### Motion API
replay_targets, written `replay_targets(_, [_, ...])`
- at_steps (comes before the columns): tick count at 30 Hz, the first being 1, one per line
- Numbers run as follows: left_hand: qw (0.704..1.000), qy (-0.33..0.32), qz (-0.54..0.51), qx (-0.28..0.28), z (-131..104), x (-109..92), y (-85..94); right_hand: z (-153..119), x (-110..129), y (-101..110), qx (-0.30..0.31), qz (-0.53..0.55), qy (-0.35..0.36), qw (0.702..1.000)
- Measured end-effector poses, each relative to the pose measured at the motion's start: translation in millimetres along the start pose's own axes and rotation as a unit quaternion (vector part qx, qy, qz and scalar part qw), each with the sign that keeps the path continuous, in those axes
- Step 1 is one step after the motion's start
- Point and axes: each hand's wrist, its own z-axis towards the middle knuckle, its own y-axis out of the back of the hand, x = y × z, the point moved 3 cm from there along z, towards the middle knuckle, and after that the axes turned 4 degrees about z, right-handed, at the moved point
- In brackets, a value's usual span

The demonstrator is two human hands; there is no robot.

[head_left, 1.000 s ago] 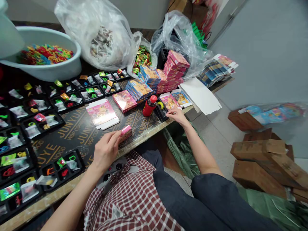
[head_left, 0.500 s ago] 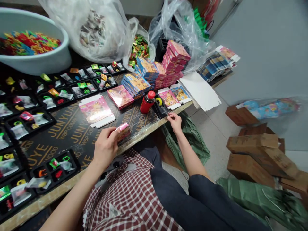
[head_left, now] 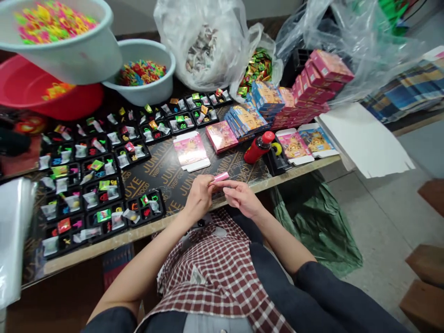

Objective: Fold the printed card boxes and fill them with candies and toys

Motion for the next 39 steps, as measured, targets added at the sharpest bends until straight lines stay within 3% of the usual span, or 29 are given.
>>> replay_targets(3, [1.0, -0.019, 0.014, 0.003, 0.8, -2.0, 2.9, 11.4, -5.9, 1.6, 0.004, 0.06, -0.028, 0.998])
replay_targets(6, [0.999, -0.03, 0.022, 0.032, 4.3, -5.1, 4.9, 15.9, -14.0, 6.9, -0.002, 0.053, -0.032, 0.998])
replay_targets(8, [0.999, -0.012, 0.019, 0.04, 7.2, -5.0, 4.1, 15.2, -16.6, 9.3, -0.019, -0.01, -0.007, 1.0])
replay_targets(10, [0.999, 0.017, 0.021, 0.027, 9.4, -3.7, 1.8, 11.5, -12.8, 13.4, -0.053, -0.144, 0.053, 0.987])
replay_targets(12, [0.999, 0.043, 0.029, 0.007, 9.9, -3.6, -0.8, 5.8, -1.1, 22.9, -0.112, -0.301, 0.138, 0.937])
replay_targets(14, [0.998, 0.059, 0.022, 0.0, 8.7, -6.1, -1.7, 0.8, 17.1, 41.0, -0.211, -0.414, 0.232, 0.855])
replay_targets(16, [0.997, 0.078, -0.002, 0.021, 7.4, -9.4, 0.2, 0.1, 36.6, 66.1, -0.327, -0.463, 0.313, 0.762])
replay_targets(18, [0.993, 0.096, -0.029, 0.07, 8.6, -10.7, 3.7, 9.3, 50.5, 92.3, -0.394, -0.475, 0.351, 0.704])
replay_targets(20, [0.988, 0.095, -0.041, 0.112, 15.7, -7.5, 6.5, 27.2, 55.6, 113.5, -0.393, -0.475, 0.345, 0.707])
replay_targets(22, [0.991, 0.071, -0.028, 0.107, 30.0, 1.8, 5.9, 43.9, 53.0, 125.2, -0.369, -0.472, 0.323, 0.733])
replay_targets(25, [1.0, 0.011, 0.014, 0.017, 59.5, 24.4, -8.2, 50.4, 41.7, 125.6, -0.364, -0.457, 0.302, 0.754])
replay_targets(28, [0.998, -0.052, 0.014, -0.033, 86.6, 49.3, -42.5, 38.2, 28.4, 114.8, -0.363, -0.434, 0.315, 0.762])
replay_targets(30, [0.997, -0.075, -0.004, -0.002, 98.8, 63.3, -70.5, 27.7, 21.4, 108.4, -0.356, -0.424, 0.327, 0.766])
replay_targets(33, [0.997, -0.039, -0.042, 0.06, 102.4, 75.4, -99.6, 16.0, 15.2, 106.3, -0.359, -0.402, 0.325, 0.778])
replay_targets(36, [0.991, 0.009, -0.098, 0.092, 87.9, 69.3, -99.9, 10.0, 11.4, 107.5, -0.363, -0.364, 0.319, 0.796])
replay_targets(39, [0.959, 0.043, -0.22, 0.172, 62.6, 45.0, -81.1, 9.4, 4.9, 96.4, -0.354, -0.326, 0.315, 0.818])
